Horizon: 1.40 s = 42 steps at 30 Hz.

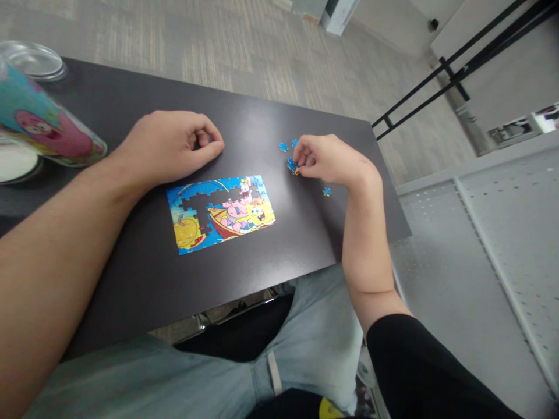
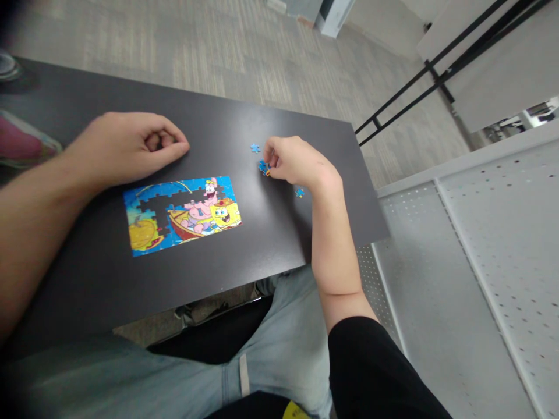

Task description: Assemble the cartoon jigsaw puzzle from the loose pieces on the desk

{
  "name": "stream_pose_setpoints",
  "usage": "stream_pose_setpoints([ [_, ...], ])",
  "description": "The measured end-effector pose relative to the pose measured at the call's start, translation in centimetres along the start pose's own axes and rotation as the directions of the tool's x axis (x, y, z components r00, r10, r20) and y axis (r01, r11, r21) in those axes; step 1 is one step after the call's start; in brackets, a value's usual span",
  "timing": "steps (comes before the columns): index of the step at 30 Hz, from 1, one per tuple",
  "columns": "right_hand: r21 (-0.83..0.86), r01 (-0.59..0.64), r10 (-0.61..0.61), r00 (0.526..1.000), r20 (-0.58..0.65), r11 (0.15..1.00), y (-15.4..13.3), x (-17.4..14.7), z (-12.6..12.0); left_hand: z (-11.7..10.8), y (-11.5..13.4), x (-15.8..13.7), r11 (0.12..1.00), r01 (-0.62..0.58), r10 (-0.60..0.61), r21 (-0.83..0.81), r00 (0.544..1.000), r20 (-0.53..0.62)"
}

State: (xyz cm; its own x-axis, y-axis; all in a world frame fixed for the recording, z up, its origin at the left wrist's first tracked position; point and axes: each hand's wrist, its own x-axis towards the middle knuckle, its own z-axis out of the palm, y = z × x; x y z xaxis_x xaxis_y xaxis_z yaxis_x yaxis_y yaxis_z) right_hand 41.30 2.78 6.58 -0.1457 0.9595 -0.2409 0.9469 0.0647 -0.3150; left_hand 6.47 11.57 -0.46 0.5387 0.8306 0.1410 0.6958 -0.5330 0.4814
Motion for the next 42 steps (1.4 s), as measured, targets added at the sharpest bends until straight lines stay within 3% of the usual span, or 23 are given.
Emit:
stream_pose_setpoints([
  [11,-0.033,0.022,-0.021,1.0,0.02,0.999,0.5,0.2,-0.3,0.0,0.0,0.0,1.0,0.012,-0.012,-0.008,1.0,-0.002],
  [23,-0.004,0.038,-0.037,0.996,0.084,0.999,-0.8,-0.3,-0.4,-0.2,0.3,-0.1,0.999,0.038,-0.038,-0.01,0.999,0.013],
  [36,0.038,0.117,-0.119,0.991,0.059,0.992,-1.2,0.2,0.6,0.4,0.2,0.0,1.0,0.028,-0.029,-0.012,0.999,-0.018],
  [42,0.049,0.098,-0.101,0.993,0.056,0.994,-1.1,0.2,0.7,0.4,0.4,-0.1,1.0,0.018,-0.019,-0.022,1.0,-0.022],
])
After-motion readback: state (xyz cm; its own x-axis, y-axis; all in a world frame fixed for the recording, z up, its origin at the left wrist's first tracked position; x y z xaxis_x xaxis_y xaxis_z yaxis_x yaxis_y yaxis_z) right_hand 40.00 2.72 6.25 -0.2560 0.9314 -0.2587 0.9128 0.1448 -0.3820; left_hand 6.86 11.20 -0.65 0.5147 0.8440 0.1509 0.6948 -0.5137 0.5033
